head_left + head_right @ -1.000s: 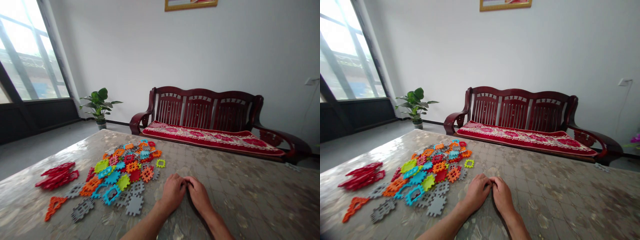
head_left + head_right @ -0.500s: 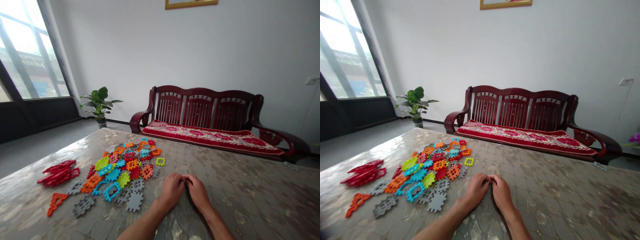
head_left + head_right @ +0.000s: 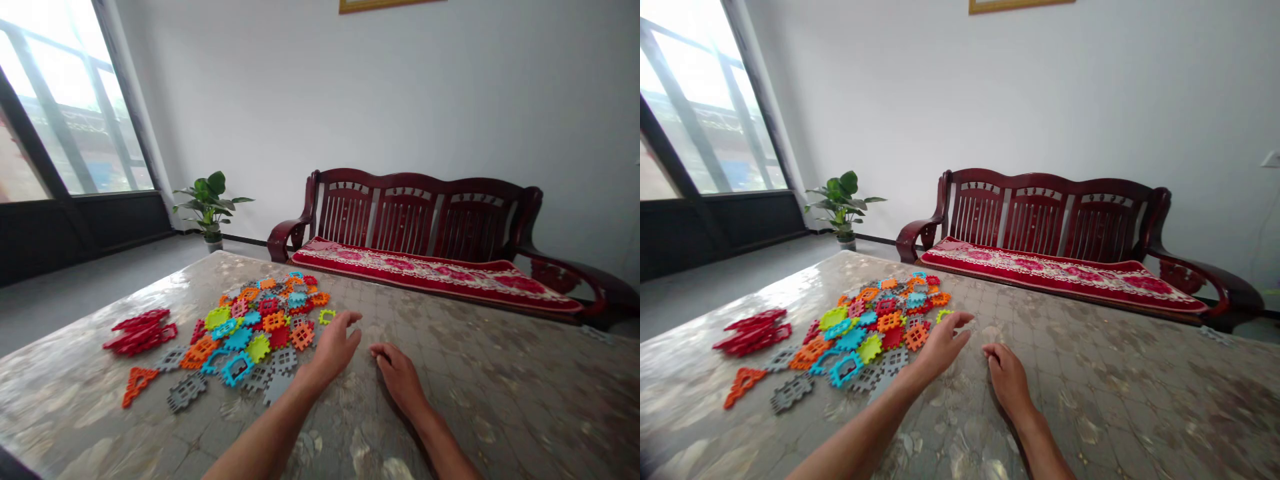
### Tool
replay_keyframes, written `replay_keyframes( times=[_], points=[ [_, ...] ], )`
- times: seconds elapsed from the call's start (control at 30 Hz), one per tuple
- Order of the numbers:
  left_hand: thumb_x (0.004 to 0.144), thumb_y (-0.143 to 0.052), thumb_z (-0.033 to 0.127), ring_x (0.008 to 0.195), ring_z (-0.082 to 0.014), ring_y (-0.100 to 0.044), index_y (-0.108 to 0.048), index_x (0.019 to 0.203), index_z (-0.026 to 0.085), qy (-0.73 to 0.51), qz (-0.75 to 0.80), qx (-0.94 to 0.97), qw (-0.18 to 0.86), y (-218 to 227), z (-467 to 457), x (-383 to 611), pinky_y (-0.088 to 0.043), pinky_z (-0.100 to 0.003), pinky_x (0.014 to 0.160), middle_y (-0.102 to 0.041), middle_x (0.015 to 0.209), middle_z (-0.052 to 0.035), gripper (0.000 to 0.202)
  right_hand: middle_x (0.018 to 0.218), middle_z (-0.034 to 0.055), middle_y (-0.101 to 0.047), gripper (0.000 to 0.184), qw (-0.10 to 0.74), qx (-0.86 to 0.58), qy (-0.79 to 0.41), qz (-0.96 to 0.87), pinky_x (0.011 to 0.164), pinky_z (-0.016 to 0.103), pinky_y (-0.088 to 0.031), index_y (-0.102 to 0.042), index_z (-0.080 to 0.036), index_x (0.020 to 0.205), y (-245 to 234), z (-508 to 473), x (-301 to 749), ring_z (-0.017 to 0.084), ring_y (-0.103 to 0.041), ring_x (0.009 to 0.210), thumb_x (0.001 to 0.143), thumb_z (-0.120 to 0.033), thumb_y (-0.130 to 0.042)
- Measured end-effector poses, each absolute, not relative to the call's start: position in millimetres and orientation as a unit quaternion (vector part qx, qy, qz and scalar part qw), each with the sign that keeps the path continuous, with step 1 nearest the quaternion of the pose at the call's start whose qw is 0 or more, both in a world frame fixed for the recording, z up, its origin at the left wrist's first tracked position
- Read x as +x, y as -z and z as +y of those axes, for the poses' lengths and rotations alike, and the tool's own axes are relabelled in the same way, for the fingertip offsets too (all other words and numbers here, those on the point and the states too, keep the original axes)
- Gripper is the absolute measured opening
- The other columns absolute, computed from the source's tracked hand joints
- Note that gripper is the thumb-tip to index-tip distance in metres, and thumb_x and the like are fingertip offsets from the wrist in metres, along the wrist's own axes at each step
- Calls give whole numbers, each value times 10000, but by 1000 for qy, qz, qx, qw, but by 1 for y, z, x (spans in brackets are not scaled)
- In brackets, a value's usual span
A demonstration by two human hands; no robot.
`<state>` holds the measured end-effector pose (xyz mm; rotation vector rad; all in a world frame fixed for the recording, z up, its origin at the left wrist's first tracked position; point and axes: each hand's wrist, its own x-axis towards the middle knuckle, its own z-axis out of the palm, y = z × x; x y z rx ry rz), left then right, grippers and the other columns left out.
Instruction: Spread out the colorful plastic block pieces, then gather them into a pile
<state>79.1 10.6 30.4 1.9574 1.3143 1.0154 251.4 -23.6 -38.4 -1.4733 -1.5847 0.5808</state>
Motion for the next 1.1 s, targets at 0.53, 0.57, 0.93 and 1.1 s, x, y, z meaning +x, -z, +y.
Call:
replay_keyframes(
  times=[0.53, 0.57, 0.93, 1.1],
  points=[
    [960, -354, 527, 1465, -336, -268, -446, 1465, 295, -114, 687, 717, -27, -18, 35, -71, -202, -596, 1148, -391, 1554, -124, 563, 932, 33, -738, 311, 444, -610, -245, -610, 848, 338, -491, -731, -243, 908, 47, -18, 252, 228, -666, 913, 741, -309, -477],
    [957, -347, 549, 1466, -341, -265, -434, 1472, 303, -97, 693, 714, -19, -12, 36, -69, -213, -601, 1139, -366, 1569, -127, 577, 931, 33, -738, 308, 446, -609, -245, -609, 846, 339, -493, -732, -243, 905, 48, -18, 252, 229, -668, 911, 740, -310, -480],
    [922, -431, 566, 1449, -382, -282, -559, 1371, 342, -105, 690, 714, -47, 8, 35, -29, -220, -631, 1110, -349, 1575, -140, 518, 941, 37, -737, 295, 445, -607, -249, -609, 844, 332, -496, -729, -240, 904, 48, -19, 250, 225, -669, 914, 757, -303, -482],
    [928, -421, 561, 1433, -383, -311, -609, 1306, 346, -136, 667, 731, -50, 10, 31, 7, -256, -632, 1090, -370, 1568, -116, 474, 935, 36, -735, 295, 441, -608, -243, -614, 835, 326, -496, -728, -240, 908, 47, -20, 250, 222, -668, 910, 762, -294, -479]
  ],
)
